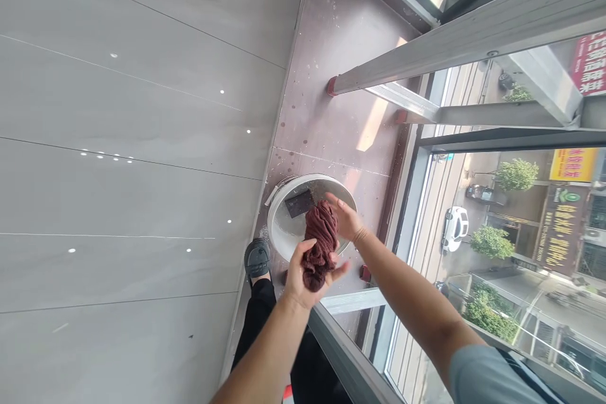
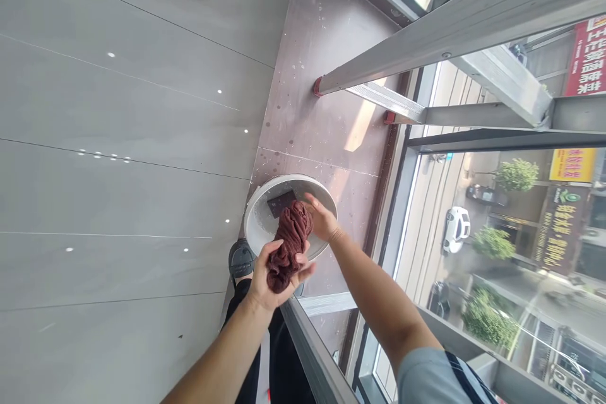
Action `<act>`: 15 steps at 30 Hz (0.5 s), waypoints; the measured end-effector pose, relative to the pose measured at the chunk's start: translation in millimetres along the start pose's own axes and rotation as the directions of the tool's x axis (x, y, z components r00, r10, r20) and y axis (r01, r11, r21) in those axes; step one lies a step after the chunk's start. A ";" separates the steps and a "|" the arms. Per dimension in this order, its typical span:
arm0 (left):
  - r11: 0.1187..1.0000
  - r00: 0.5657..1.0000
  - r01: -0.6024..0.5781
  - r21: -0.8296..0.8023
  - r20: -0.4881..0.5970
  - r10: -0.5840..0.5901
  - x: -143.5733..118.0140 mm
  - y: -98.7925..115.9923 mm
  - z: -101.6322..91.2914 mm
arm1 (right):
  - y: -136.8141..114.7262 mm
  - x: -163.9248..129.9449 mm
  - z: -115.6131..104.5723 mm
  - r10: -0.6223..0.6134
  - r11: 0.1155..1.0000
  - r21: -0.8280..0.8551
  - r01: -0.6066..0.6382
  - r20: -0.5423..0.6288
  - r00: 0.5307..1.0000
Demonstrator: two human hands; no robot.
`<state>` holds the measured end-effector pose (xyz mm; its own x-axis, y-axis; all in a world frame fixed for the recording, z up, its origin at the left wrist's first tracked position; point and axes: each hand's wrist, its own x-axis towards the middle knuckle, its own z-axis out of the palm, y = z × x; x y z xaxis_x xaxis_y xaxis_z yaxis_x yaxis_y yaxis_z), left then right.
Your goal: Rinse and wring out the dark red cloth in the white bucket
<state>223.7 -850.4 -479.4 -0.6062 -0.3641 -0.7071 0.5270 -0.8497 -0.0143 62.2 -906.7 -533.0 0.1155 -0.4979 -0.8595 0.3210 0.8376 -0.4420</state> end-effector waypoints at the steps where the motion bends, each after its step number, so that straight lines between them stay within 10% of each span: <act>1: 0.944 0.993 0.036 -0.327 0.122 0.004 -11.5 -5.8 8.2 | 10.2 -3.4 8.3 0.022 0.997 0.071 -0.027 0.066 0.998; 4: 0.577 0.973 0.127 -0.807 0.213 0.084 -35.2 -20.6 27.3 | 32.4 -10.0 40.2 -0.048 0.961 0.276 -0.014 0.219 0.975; 8: 0.317 0.974 0.136 -0.939 0.186 0.133 -47.6 -21.5 29.9 | 21.5 -20.2 65.3 -0.165 0.930 0.365 0.045 0.304 0.938; 11: 0.425 0.945 0.195 -0.884 0.285 0.160 -51.0 -13.5 19.0 | -5.0 -33.2 71.8 -0.094 0.974 0.227 -0.003 0.413 0.906; 15: 0.839 0.934 0.191 -0.510 0.358 0.005 -48.4 -3.0 2.7 | -32.7 -45.1 82.4 0.106 0.994 -0.060 -0.090 0.389 0.915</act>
<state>249.8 -831.3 -443.2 -0.7764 -0.4811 -0.4070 0.6302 -0.5879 -0.5072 124.0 -930.2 -458.6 0.5059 -0.4540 -0.7334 0.2525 0.8910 -0.3773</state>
